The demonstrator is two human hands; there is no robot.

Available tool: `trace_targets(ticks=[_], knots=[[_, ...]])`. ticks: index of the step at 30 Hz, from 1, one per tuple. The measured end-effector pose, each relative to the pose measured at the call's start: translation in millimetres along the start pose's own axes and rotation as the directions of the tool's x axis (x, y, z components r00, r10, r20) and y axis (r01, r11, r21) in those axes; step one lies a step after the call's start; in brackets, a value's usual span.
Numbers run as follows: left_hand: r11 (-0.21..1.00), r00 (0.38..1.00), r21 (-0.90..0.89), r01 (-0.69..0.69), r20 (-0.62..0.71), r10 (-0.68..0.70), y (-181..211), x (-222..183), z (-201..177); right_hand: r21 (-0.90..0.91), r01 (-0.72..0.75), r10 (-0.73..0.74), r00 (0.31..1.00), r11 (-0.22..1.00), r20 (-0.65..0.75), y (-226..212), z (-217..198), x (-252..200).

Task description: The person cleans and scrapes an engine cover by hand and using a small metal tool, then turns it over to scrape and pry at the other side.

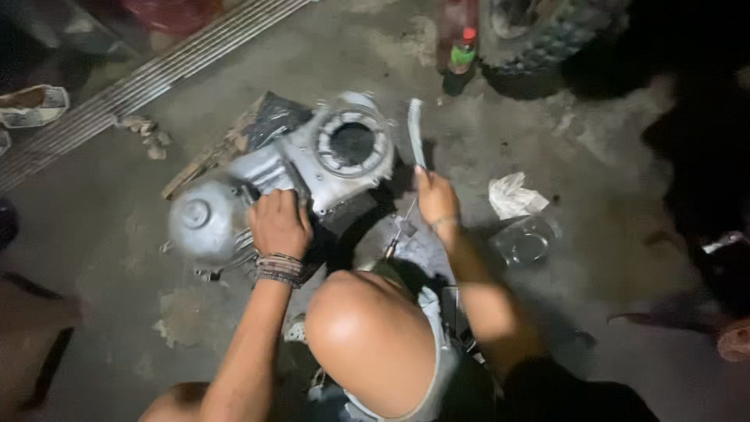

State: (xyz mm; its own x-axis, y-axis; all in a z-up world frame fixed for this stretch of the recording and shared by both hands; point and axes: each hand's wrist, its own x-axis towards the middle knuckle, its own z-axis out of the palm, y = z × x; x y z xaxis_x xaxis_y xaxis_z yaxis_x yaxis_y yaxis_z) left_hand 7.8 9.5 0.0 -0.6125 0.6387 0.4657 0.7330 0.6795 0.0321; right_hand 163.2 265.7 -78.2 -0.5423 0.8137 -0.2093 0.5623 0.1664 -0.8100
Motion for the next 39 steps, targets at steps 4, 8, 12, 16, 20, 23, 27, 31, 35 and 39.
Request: trace_targets(ticks=[4, 8, 12, 16, 20, 23, 27, 31, 35, 39], knots=[[0.999, 0.999, 0.029, 0.018, -0.042, -0.016, -4.2, 1.6, 6.7, 0.276, -0.142, 0.149, 0.989, 0.951, -0.003, -41.9, -37.8, -18.3], [0.998, 0.999, 0.061, 0.006, -0.045, -0.004, -5.1, 2.9, 9.3, 0.374, -0.15, 0.149, 0.988, 0.915, 0.032, -33.7, -28.0, -33.7], [0.996, 0.999, 0.079, 0.031, -0.03, -0.028, -4.0, 2.5, 11.4, 0.134, -0.001, -0.003, 1.0, 0.991, 0.03, -2.6, 16.5, 39.4], [0.995, 0.998, 0.082, 0.053, -0.039, -0.05, 3.1, 3.4, 7.6, -0.156, -0.114, 0.116, 0.993, 0.981, 0.0, 41.9, -34.8, 83.1], [0.988, 0.993, 0.099, 0.118, -0.012, -0.118, -1.9, -5.6, 11.0, -0.18, 0.024, 0.001, 0.99, 0.983, 0.138, -55.6, -38.8, 17.1], [0.995, 0.997, 0.068, 0.066, -0.05, -0.063, 0.9, 3.1, 14.4, -0.136, 0.05, -0.035, 0.993, 0.99, 0.114, -72.6, -10.4, 34.9], [0.994, 0.997, 0.072, 0.077, -0.036, -0.075, 3.4, -1.8, 6.2, -0.126, 0.008, 0.01, 0.989, 0.992, 0.147, -52.7, -6.4, 9.3], [0.995, 0.992, 0.039, 0.088, -0.093, -0.084, 1.3, -1.0, 14.2, -0.13, 0.055, -0.016, 0.958, 0.99, 0.286, -59.8, -26.2, 57.7], [0.992, 0.986, 0.031, 0.125, -0.117, -0.121, 14.0, 9.3, 2.4, -0.149, 0.107, -0.072, 0.972, 0.983, 0.224, -65.9, -24.1, 29.5], [0.99, 0.981, 0.024, 0.138, -0.139, -0.133, 6.4, 18.2, 4.6, -0.194, 0.121, -0.069, 0.964, 0.974, 0.256, -65.8, -32.9, 24.8]])
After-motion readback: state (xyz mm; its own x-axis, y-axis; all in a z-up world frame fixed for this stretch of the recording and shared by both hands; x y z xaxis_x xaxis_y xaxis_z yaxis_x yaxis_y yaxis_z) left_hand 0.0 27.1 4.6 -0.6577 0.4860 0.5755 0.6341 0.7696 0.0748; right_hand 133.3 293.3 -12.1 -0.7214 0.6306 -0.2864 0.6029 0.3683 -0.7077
